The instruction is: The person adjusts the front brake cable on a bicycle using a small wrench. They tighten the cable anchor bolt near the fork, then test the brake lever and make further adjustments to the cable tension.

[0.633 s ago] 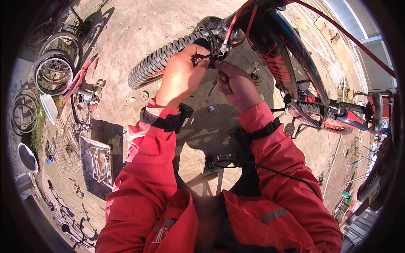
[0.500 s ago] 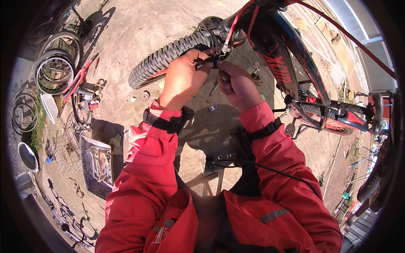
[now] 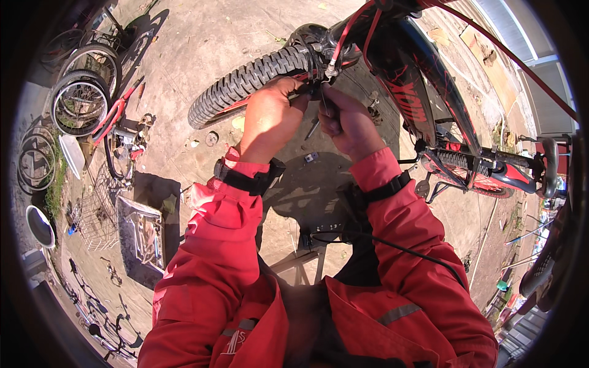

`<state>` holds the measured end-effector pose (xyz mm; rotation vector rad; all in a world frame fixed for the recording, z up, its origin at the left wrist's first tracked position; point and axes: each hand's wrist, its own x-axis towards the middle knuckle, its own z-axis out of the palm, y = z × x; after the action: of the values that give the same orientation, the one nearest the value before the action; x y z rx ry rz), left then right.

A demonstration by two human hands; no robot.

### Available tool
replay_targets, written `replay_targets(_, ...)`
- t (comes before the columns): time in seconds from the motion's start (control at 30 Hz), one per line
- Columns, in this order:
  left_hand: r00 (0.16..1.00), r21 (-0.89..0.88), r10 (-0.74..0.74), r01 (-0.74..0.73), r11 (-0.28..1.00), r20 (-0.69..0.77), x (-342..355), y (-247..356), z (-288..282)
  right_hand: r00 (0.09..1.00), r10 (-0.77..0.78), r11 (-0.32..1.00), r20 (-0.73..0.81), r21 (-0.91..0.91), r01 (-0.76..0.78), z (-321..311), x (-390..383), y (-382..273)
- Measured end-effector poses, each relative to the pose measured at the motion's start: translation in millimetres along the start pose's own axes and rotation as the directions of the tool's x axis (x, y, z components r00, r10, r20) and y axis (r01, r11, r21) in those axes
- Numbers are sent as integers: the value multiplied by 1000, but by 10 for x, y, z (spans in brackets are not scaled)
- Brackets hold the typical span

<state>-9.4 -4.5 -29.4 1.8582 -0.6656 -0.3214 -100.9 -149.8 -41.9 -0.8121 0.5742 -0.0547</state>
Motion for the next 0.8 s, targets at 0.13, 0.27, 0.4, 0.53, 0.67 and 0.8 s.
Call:
replay_targets(0.13, 999, -7, 35, -35, 999, -20, -4, 5, 21, 1000, -11, 999, 17, -33, 12, -13, 17, 14)
replay_targets(0.27, 993, 40, 111, -109, 993, -39, -12, 7, 26, 1000, 9, 1000, 26, -6, -9, -22, 26, 17)
replay_targets(0.4, 981, 62, 188, -184, 981, -51, -18, -6, 34, 1000, -3, 1000, 31, 7, 3, -36, 42, 23)
replay_targets(0.53, 966, 93, 254, -248, 964, -55, 5, -32, 36, 1000, -1, 1000, 30, -3, 1, -41, 48, 21)
replay_targets(0.67, 994, 15, 87, -86, 996, -68, -17, -32, 81, 999, -10, 1000, 44, -7, 11, -38, 40, 17)
replay_targets(0.8, 997, -141, 28, -37, 989, -65, -37, -35, 149, 1000, -3, 1000, 24, -12, 4, -68, 43, 14)
